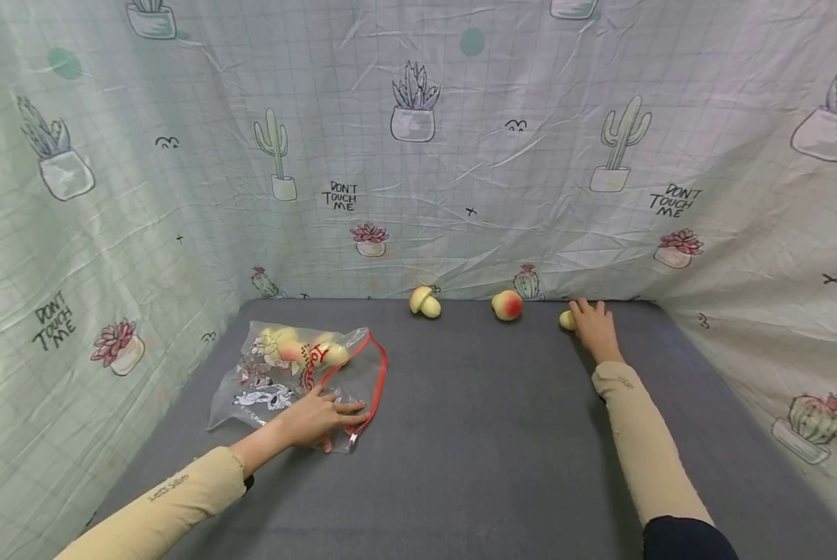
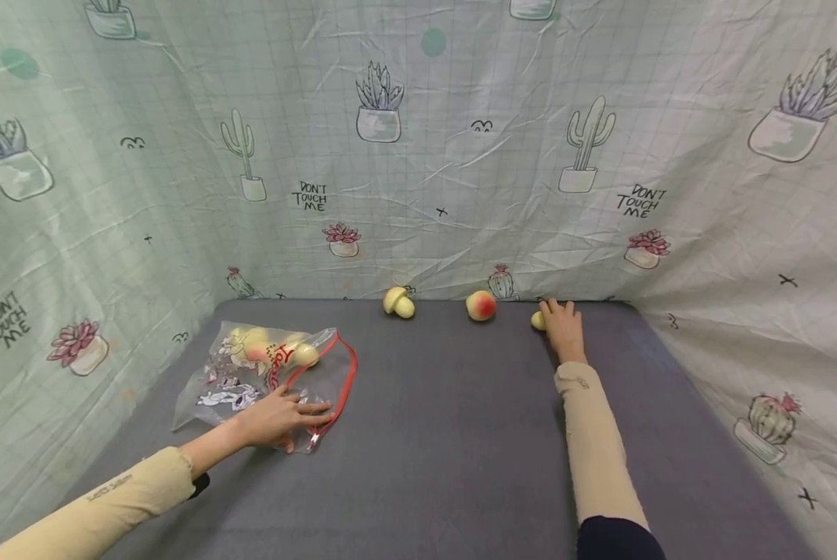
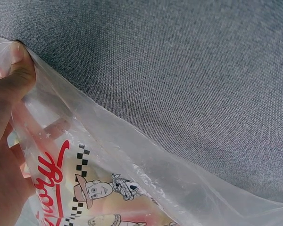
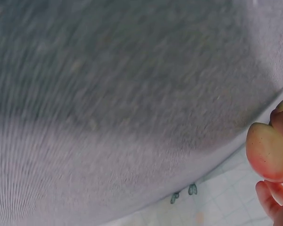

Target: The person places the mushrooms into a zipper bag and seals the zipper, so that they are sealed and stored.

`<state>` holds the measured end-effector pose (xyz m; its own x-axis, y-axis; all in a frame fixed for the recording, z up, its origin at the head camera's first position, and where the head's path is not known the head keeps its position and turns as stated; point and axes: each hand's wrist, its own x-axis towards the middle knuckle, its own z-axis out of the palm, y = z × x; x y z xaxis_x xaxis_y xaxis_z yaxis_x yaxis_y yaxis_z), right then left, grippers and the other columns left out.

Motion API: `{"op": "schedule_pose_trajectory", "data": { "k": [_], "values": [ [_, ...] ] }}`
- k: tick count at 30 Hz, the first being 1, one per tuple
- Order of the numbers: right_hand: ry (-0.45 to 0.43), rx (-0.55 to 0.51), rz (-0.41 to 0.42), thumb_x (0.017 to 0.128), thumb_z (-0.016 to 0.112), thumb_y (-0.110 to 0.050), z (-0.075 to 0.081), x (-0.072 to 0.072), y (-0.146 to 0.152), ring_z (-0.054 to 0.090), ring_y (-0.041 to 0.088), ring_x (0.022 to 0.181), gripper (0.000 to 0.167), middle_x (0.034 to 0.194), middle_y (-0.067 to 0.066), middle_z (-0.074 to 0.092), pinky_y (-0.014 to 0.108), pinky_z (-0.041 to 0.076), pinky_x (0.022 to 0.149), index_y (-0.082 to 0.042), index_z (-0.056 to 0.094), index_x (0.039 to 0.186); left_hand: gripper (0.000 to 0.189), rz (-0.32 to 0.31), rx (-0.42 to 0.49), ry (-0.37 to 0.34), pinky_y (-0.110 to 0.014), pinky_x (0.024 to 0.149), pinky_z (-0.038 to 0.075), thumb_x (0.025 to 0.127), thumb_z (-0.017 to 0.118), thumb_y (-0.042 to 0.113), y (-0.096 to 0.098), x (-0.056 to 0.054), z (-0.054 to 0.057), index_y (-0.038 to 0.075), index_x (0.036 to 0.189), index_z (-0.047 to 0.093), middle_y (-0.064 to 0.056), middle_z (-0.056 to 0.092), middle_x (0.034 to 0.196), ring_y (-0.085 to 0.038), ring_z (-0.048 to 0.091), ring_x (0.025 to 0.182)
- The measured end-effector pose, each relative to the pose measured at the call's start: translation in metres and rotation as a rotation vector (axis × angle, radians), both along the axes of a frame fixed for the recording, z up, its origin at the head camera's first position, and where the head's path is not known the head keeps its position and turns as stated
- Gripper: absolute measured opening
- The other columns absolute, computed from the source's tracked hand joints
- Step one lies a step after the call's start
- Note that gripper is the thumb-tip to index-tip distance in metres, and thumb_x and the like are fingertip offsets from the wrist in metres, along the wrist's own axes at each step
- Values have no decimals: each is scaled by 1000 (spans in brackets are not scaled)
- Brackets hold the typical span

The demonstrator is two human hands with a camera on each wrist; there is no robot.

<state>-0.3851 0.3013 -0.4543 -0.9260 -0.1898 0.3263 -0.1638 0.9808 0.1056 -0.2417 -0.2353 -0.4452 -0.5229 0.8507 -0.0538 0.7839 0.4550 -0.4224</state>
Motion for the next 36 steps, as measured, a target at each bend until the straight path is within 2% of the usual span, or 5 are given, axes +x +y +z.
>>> {"op": "schedule_pose_trajectory", "data": {
  "k": [5,9,17,24,36],
  "values": [
    [40,-4,40,76,66,-9,3,4,3,42,47,92,51,117,22,42,54,40,67,-4,45,122,86,-1,-6,2,-42,76,41,53,69,49,1,-1,0,30,132,43,8,50,131,-19,55,79],
    [105,18,84,74,69,-12,4,7,2,42,46,86,48,112,20,43,51,40,62,-6,50,118,86,3,-12,1,-41,74,41,53,68,50,2,-1,0,30,133,43,7,50,131,-19,56,80],
    [179,29,142,70,73,-16,5,14,1,40,45,85,42,112,17,41,50,39,58,-7,55,107,86,-5,-1,8,-43,77,42,54,69,49,2,-2,0,29,133,43,7,51,131,-20,56,82],
    [222,49,183,66,76,-22,9,23,-3,41,42,82,44,111,14,41,46,39,56,-11,57,105,86,-8,10,-5,-44,77,42,53,70,48,0,-2,-1,29,133,43,6,51,131,-20,56,81],
    [339,31,338,54,80,-30,18,43,-17,39,36,73,52,102,12,44,44,38,51,-14,59,99,86,-26,39,-9,-48,78,42,53,73,46,-1,-2,-1,27,131,45,4,52,130,-21,56,80]
  ]
}}
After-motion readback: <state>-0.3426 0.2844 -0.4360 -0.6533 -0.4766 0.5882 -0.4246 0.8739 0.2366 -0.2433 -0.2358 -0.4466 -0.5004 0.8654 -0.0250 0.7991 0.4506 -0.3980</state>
